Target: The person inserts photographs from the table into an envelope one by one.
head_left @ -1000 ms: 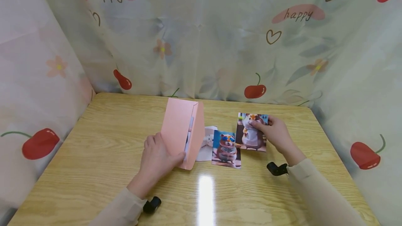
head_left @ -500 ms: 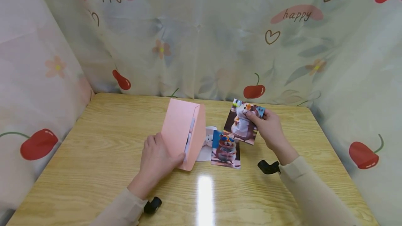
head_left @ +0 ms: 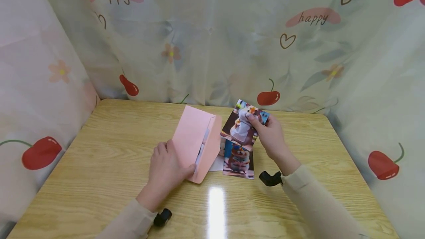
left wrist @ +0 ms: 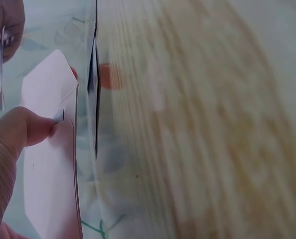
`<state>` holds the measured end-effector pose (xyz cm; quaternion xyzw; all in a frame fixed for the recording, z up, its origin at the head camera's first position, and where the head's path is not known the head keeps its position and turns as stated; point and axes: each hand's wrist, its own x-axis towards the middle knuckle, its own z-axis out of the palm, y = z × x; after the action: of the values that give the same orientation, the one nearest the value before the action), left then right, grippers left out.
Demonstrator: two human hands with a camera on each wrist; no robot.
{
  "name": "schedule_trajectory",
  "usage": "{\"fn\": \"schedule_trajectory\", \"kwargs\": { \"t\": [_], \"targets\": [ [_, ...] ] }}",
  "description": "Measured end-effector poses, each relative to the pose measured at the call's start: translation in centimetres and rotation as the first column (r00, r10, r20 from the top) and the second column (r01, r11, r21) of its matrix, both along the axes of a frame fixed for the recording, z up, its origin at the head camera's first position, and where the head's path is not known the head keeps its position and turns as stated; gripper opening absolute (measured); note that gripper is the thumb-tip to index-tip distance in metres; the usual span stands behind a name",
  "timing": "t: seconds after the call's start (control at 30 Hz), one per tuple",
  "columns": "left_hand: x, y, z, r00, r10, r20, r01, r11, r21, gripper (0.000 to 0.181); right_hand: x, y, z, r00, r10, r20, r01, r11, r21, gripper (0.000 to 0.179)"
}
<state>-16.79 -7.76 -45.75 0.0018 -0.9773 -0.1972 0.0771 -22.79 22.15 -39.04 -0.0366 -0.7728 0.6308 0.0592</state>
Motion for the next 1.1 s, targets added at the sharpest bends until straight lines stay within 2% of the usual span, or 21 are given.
{"fn": "schedule_trajectory", "kwargs": {
  "t": [0.3,0.6,0.7,0.9,1.1],
  "targets": [
    [0.1,0.1,0.3,0.999,-0.017,-0.050,0.017,1.000,0.001,0.104,-0.2,-2.6,-0.6,1.000,-0.015,-0.014,0.015,0.999,0.028,0.056],
    [0.0,0.2,0.2,0.996,-0.018,-0.083,0.018,1.000,0.000,0.106,-0.3,-3.6,-0.9,1.000,-0.017,-0.011,0.018,0.998,0.063,0.054],
    [-0.1,0.2,0.2,0.997,-0.014,-0.080,0.014,1.000,0.003,0.106,-0.4,-3.7,-1.0,1.000,-0.017,-0.017,0.018,0.998,0.060,0.054],
    [-0.1,0.1,0.3,0.998,-0.009,-0.063,0.008,1.000,-0.004,0.106,-0.4,-3.7,-1.1,0.997,-0.071,-0.027,0.073,0.995,0.075,0.055],
    [-0.1,0.0,0.3,0.998,-0.009,-0.064,0.009,1.000,0.000,0.106,-0.5,-4.0,-1.5,0.999,-0.047,-0.018,0.048,0.995,0.087,0.052]
  ]
}}
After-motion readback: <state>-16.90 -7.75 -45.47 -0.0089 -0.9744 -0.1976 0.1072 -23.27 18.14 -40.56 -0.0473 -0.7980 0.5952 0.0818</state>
